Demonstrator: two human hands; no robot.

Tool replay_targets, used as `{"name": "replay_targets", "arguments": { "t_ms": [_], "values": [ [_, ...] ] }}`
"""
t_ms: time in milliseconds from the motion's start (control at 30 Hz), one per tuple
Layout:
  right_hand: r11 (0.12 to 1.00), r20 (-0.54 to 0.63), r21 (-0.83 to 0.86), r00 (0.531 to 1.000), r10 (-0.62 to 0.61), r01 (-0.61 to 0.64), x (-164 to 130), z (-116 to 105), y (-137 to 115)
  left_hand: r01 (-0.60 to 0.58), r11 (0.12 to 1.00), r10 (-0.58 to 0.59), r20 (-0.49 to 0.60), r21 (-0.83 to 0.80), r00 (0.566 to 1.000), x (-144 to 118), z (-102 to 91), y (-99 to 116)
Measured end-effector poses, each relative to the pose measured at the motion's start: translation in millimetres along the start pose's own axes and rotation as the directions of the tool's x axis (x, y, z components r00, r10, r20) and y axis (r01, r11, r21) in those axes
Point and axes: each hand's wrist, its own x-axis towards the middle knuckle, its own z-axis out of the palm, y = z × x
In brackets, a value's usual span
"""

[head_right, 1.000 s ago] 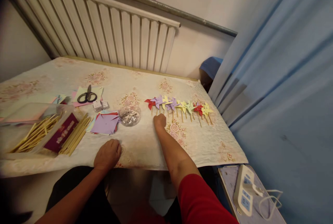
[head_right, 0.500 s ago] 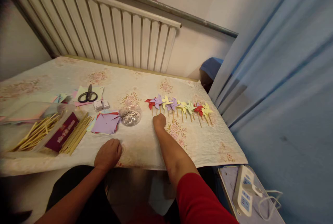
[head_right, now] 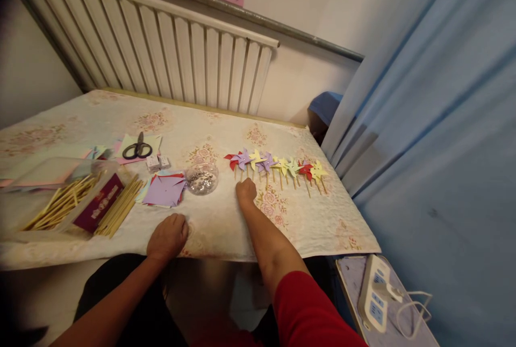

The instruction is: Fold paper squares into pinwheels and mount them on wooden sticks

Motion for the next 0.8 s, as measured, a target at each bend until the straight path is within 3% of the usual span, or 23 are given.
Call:
{"name": "replay_targets", "arguments": {
  "t_ms": [800],
  "values": [
    [0.999, 0.005, -0.034, 1.000, 0.030, -0.030, -0.9, 0.3, -6.4, 0.016, 1.000, -0.016, 0.037, -0.019, 0.999, 0.3, -3.5, 1.1]
  ]
}}
